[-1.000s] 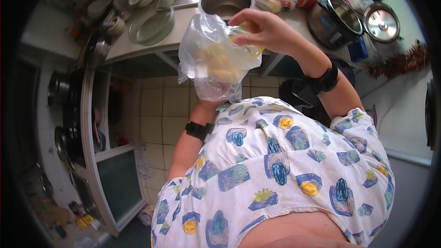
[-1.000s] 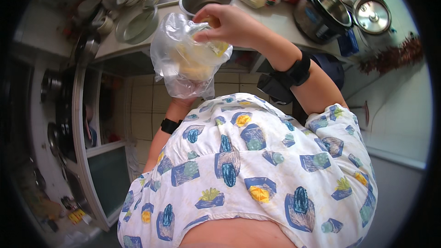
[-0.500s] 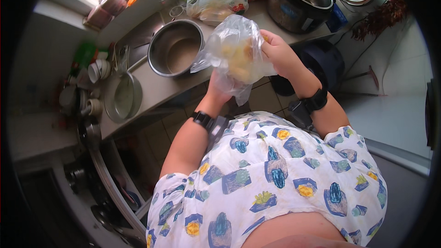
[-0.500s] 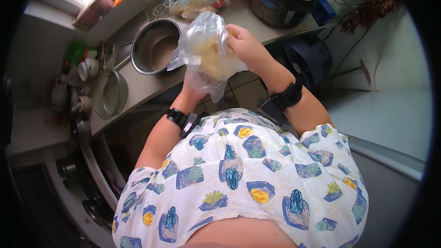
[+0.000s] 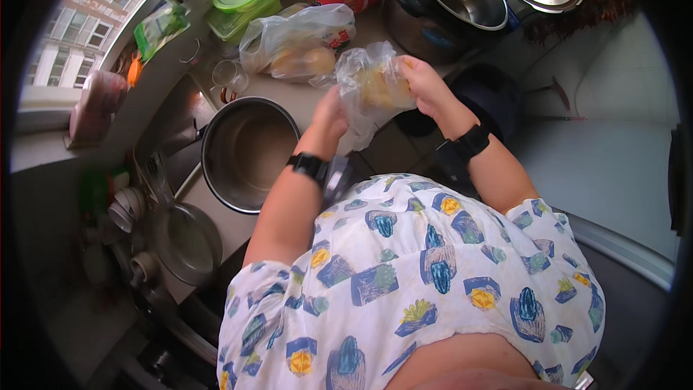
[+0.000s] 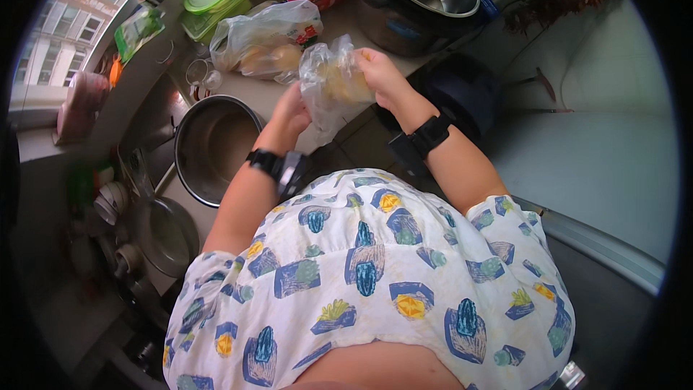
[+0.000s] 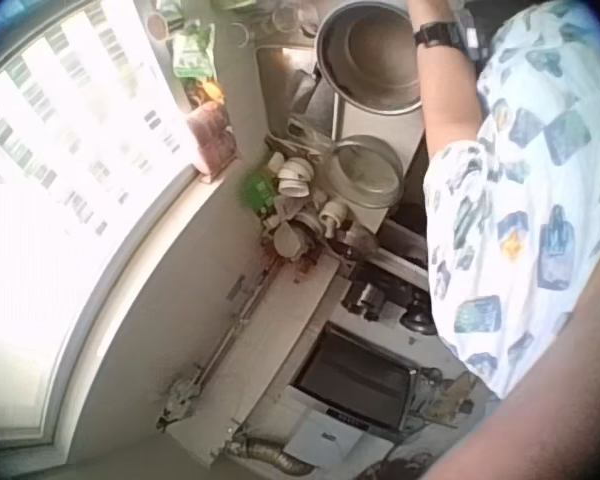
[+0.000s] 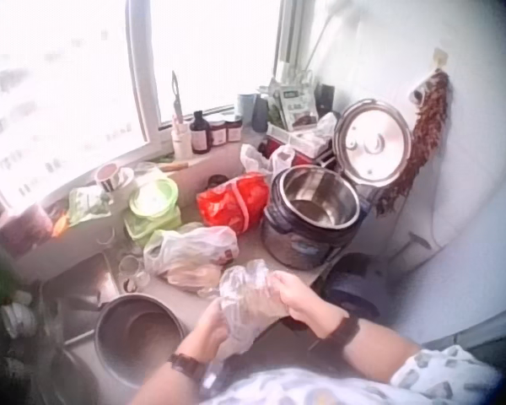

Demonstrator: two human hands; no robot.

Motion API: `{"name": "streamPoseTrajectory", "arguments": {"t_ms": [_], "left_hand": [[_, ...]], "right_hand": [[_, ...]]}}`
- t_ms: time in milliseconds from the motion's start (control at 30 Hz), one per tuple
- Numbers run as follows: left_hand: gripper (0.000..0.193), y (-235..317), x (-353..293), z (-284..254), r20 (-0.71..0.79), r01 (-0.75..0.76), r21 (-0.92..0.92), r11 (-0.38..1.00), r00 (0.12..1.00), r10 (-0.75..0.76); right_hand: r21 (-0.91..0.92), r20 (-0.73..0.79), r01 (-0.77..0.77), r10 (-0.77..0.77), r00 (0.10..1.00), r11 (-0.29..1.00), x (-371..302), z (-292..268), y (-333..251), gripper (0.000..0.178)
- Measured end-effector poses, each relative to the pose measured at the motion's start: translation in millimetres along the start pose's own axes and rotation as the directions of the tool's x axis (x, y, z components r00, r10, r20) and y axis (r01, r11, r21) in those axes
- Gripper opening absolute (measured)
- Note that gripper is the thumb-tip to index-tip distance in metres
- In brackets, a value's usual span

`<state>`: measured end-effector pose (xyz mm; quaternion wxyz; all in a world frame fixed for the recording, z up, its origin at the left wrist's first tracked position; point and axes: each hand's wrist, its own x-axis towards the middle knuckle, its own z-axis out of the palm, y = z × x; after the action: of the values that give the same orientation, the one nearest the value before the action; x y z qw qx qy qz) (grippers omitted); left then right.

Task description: The person adds seasoning from multiple packets, pours sugar from a bag, and places a peeled vegetable from a plastic bag into a pot on a stove.

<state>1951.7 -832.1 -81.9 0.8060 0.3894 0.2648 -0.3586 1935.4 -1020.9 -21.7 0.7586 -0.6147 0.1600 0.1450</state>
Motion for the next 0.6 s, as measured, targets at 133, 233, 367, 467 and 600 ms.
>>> {"name": "streamPoseTrajectory", "arguments": {"t_ms": [133,233,367,467,600], "left_hand": [[0.03,18,-35,42,-0.164,-0.847,0.335,0.413,0.379,0.911],[0.03,34,-54,72,0.715,-0.905,0.374,0.202,0.421,0.559],[0.033,39,-3,51,0.719,-0.567,0.583,-0.582,0.694,0.044],[0.032,44,15,21,0.551,-0.268,0.597,-0.756,0.822,0.143],[0.039,46,28,-5,0.724,-0.214,0.485,-0.848,0.643,0.251]], "right_hand": [[-0.025,-0.011,-0.086,0.086,0.996,0.996,11,4,30,0.021],[-0.137,0.049,-0.118,0.126,0.991,0.983,-4,11,34,0.025],[-0.305,-0.004,-0.137,0.143,0.99,0.943,0,9,43,0.026],[-0.356,-0.076,-0.067,0.043,0.996,0.932,13,-30,74,0.024],[0.005,-0.151,-0.102,0.102,0.983,0.995,16,-52,70,0.021]]}}
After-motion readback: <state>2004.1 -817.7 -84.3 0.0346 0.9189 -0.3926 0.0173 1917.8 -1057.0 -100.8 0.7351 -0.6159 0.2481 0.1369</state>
